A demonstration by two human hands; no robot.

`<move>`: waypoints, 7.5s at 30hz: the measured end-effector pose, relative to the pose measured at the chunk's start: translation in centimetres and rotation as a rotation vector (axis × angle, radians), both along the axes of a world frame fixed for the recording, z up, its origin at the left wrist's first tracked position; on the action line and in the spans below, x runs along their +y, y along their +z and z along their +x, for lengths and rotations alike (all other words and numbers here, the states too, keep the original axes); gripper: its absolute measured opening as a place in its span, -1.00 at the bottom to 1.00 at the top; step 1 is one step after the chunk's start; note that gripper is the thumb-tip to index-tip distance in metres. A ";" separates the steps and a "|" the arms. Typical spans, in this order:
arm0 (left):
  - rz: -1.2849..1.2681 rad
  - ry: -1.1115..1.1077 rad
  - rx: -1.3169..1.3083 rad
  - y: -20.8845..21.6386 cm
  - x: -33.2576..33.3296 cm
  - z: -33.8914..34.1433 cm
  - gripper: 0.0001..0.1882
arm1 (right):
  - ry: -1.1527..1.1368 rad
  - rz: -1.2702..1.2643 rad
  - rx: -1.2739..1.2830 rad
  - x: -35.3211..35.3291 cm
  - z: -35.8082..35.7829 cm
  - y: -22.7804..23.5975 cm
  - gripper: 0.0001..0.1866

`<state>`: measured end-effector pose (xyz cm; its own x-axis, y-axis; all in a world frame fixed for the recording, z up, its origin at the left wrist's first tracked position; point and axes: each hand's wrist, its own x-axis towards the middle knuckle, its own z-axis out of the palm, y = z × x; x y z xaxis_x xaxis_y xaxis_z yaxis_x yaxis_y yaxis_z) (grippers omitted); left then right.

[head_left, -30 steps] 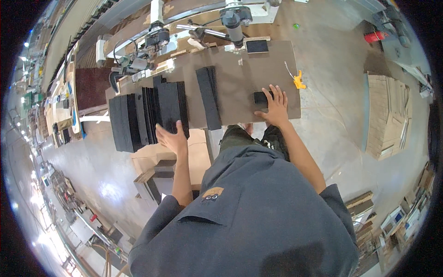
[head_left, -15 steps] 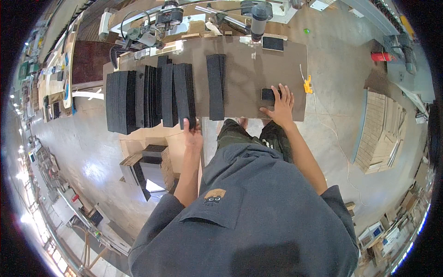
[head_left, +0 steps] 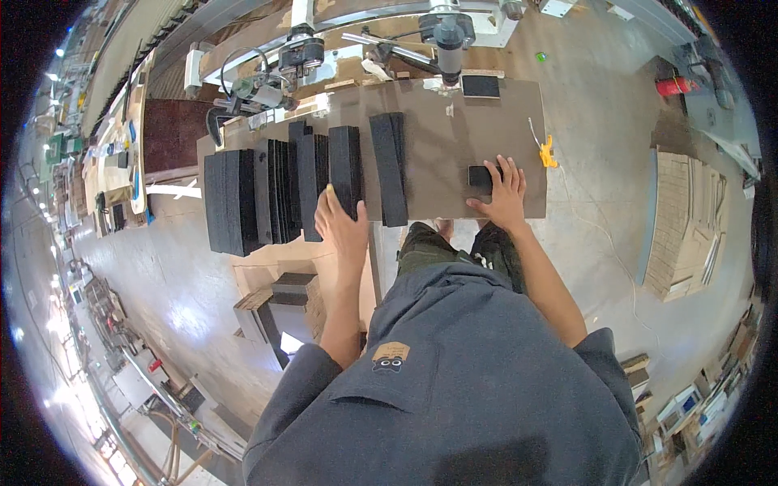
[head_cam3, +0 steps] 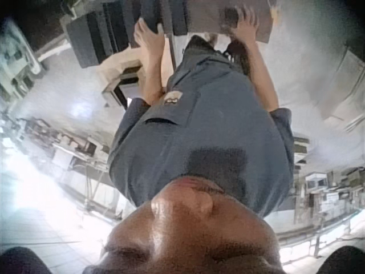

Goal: The person picks up several black rectangular blocks from a workspace and stacks them on a nearby surface.

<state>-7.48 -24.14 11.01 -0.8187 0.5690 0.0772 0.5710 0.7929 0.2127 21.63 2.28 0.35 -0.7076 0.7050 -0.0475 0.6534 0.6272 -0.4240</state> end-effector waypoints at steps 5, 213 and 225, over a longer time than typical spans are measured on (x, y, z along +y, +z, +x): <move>-0.200 0.006 -0.056 -1.4 0.0 -4.2 -0.09 | 0.040 0.026 -0.010 0.2 -0.8 -0.4 0.30; 0.221 -0.311 -0.629 -10.0 15.3 8.2 -0.20 | -0.109 0.197 0.097 -1.6 -5.3 -0.2 -0.18; 0.169 -0.353 -0.176 -7.4 23.4 7.7 0.14 | 0.080 -0.093 0.091 0.1 -2.3 1.9 -0.05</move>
